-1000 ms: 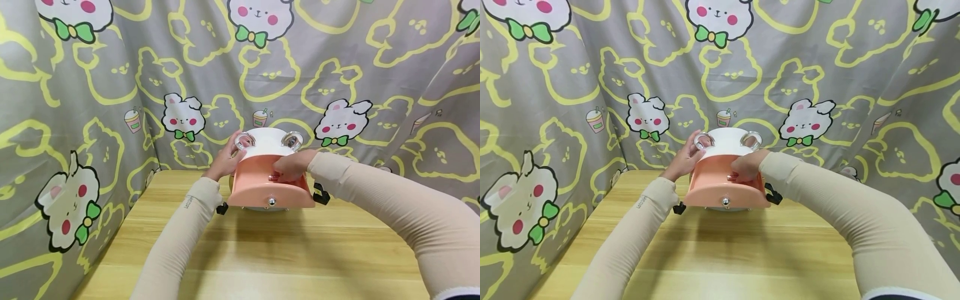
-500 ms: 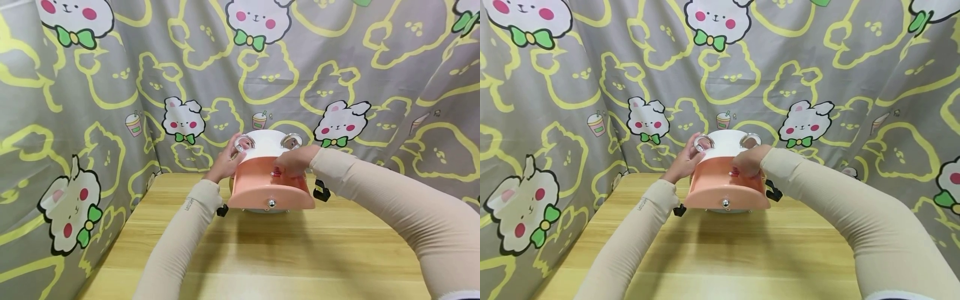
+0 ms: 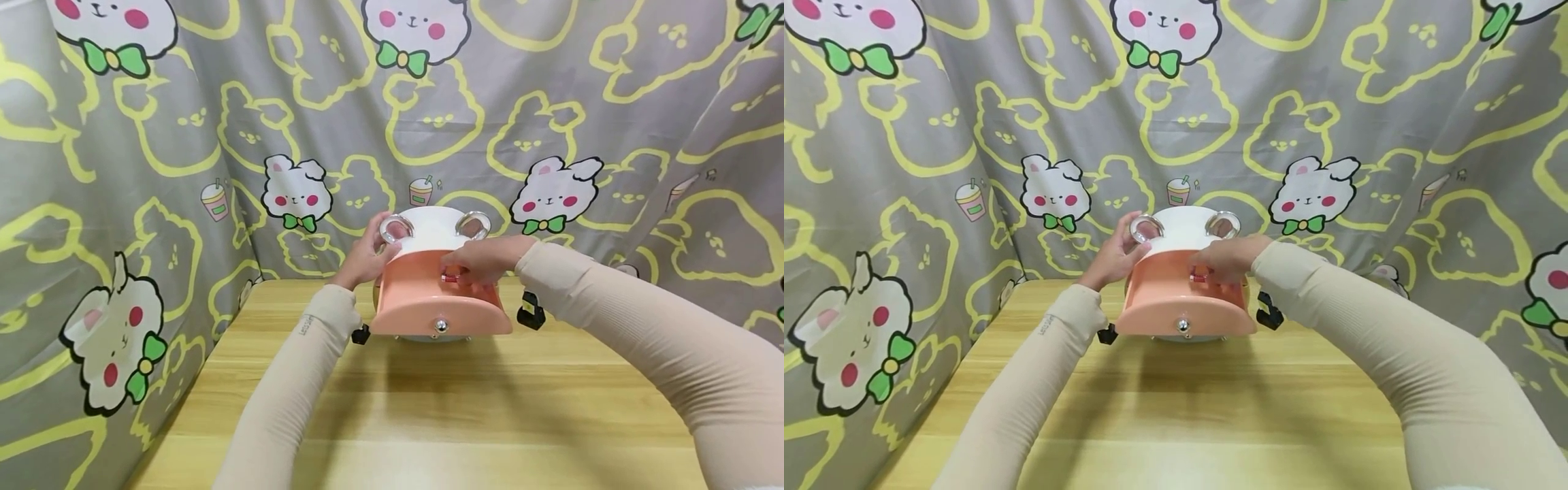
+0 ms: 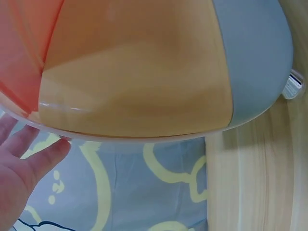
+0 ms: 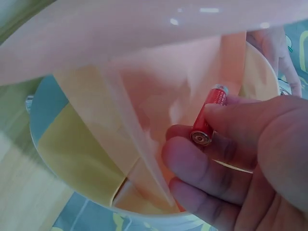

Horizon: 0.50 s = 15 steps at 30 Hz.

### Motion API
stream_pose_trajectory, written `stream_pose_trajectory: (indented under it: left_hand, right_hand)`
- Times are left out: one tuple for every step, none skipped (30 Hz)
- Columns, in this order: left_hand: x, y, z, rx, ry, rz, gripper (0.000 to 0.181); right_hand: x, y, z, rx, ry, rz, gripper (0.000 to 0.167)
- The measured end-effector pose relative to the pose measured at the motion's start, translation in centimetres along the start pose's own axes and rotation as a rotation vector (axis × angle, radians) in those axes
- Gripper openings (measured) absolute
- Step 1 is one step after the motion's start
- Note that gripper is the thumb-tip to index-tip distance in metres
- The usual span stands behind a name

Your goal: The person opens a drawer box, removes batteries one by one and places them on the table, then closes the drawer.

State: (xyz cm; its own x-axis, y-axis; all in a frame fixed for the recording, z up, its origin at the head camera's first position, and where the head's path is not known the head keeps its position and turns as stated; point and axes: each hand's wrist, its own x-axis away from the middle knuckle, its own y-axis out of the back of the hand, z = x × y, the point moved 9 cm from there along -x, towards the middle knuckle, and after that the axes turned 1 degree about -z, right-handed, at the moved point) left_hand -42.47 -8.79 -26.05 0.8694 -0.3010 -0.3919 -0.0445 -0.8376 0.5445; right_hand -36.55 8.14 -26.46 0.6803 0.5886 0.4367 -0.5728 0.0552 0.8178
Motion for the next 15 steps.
stream_pose_trajectory:
  left_hand:
    - [0.0,0.0,0.0,0.002,0.006,0.005,0.070]
    - [0.0,0.0,-0.1,0.000,0.012,0.009,0.073]
    - [0.0,0.0,-0.2,0.002,0.017,0.011,0.077]
    - [-0.1,0.1,-0.3,-0.004,0.022,0.010,0.081]
    - [-0.2,0.1,-0.4,-0.008,0.025,0.007,0.084]
    - [-0.3,0.2,-0.5,-0.014,0.026,0.003,0.088]
    - [-0.3,0.3,-0.6,-0.020,0.027,-0.003,0.090]
    - [-0.4,0.3,-0.7,-0.022,0.027,-0.006,0.092]
    - [-0.5,0.3,-0.8,-0.023,0.027,-0.008,0.094]
    - [-0.6,0.4,-0.8,-0.027,0.030,-0.009,0.094]
    - [-0.6,0.3,-0.9,-0.034,0.034,-0.007,0.095]
    - [-0.6,0.3,-0.9,-0.045,0.039,-0.004,0.096]
    - [-0.6,0.3,-0.9,-0.052,0.044,0.000,0.096]
    - [-0.6,0.2,-0.9,-0.058,0.047,0.004,0.096]
    - [-0.5,0.1,-0.9,-0.062,0.049,0.007,0.095]
  right_hand:
    - [0.1,0.1,0.2,0.062,0.033,-0.015,0.016]
    - [0.1,0.2,0.4,0.124,0.062,-0.036,0.024]
    - [0.1,0.3,0.4,0.141,0.076,-0.044,0.024]
    - [0.2,0.4,0.6,0.197,0.103,-0.066,0.030]
    - [0.3,0.5,0.7,0.218,0.119,-0.080,0.030]
    - [0.3,0.7,0.8,0.237,0.134,-0.098,0.029]
    - [0.4,0.8,0.9,0.261,0.151,-0.117,0.029]
    - [0.4,0.9,1.0,0.272,0.161,-0.134,0.028]
    - [0.5,0.9,1.1,0.287,0.174,-0.151,0.027]
    - [0.5,1.0,1.2,0.291,0.182,-0.168,0.027]
    - [0.6,1.1,1.2,0.292,0.189,-0.184,0.027]
    - [0.6,1.1,1.2,0.287,0.193,-0.195,0.027]
    - [0.6,1.1,1.2,0.282,0.195,-0.206,0.027]
    - [0.7,1.1,1.2,0.276,0.196,-0.217,0.028]
    - [0.7,1.1,1.1,0.268,0.193,-0.223,0.028]
